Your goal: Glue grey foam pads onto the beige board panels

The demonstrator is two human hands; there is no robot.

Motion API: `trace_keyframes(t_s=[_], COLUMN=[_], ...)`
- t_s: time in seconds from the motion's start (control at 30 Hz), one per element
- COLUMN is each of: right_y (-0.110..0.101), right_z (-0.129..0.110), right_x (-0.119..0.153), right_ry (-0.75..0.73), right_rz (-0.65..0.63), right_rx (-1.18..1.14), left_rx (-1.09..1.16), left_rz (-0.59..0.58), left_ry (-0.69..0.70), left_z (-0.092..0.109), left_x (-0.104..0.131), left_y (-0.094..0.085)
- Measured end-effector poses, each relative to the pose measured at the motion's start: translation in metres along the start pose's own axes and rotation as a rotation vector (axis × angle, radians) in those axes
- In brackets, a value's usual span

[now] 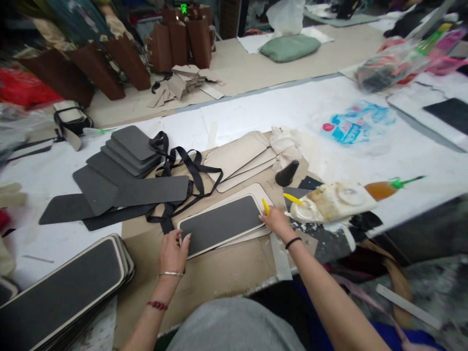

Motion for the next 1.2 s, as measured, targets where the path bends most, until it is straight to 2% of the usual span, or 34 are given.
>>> trace_keyframes(t_s=[0.1, 0.13, 0.2, 0.3, 0.4, 0.6, 0.83, 0.93, 1.07, 1.13, 1.2], right_y=[-0.004, -0.005, -0.007, -0.01, -0.014, -0.024, 0.006, 0.017, 0.021, 0.022, 0.024], right_z=[-0.004, -0.006, -0.009, -0.012, -0.011, -0.002, 0.0, -0.001, 0.003, 0.006, 0.007], right_x=[0.003, 0.004, 0.006, 0.009, 0.013, 0.036, 0.064, 0.067, 0.064, 0.062, 0.06], right_ry=[0.004, 0.006, 0.008, -0.001, -0.016, -0.076, -0.158, -0.152, -0.07, -0.005, 0.064], right_rz=[0.01, 0.015, 0.024, 0.04, 0.065, 0.141, 0.084, 0.115, 0.171, 0.155, 0.08], right_rx=[0.016, 0.016, 0.015, 0.009, -0.007, -0.025, 0.061, -0.086, -0.434, -0.646, -0.875], left_rx=[0.007, 0.029, 0.05, 0.034, 0.025, 0.054, -0.018, -0.048, -0.07, -0.078, -0.087], left_rz=[-0.116, -0.178, -0.284, -0.374, -0.393, -0.42, -0.434, -0.42, -0.413, -0.418, -0.421], left_ry=[0.46, 0.559, 0.662, 0.668, 0.634, 0.63, 0.696, 0.709, 0.722, 0.735, 0.743], left_z=[0.047, 0.06, 0.081, 0.095, 0.093, 0.088, 0.095, 0.096, 0.097, 0.098, 0.099], left_x=[0.005, 0.006, 0.006, 0.001, -0.003, -0.004, -0.002, -0.002, -0.002, -0.001, -0.002], left_y=[0.029, 0.042, 0.066, 0.092, 0.104, 0.105, 0.104, 0.105, 0.105, 0.105, 0.105])
Point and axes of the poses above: each hand's wrist, its own x-axis away from the middle knuckle, its own y-axis out of the palm, z = x × y, the point moved 4 cm from there along -x, towards the middle knuckle
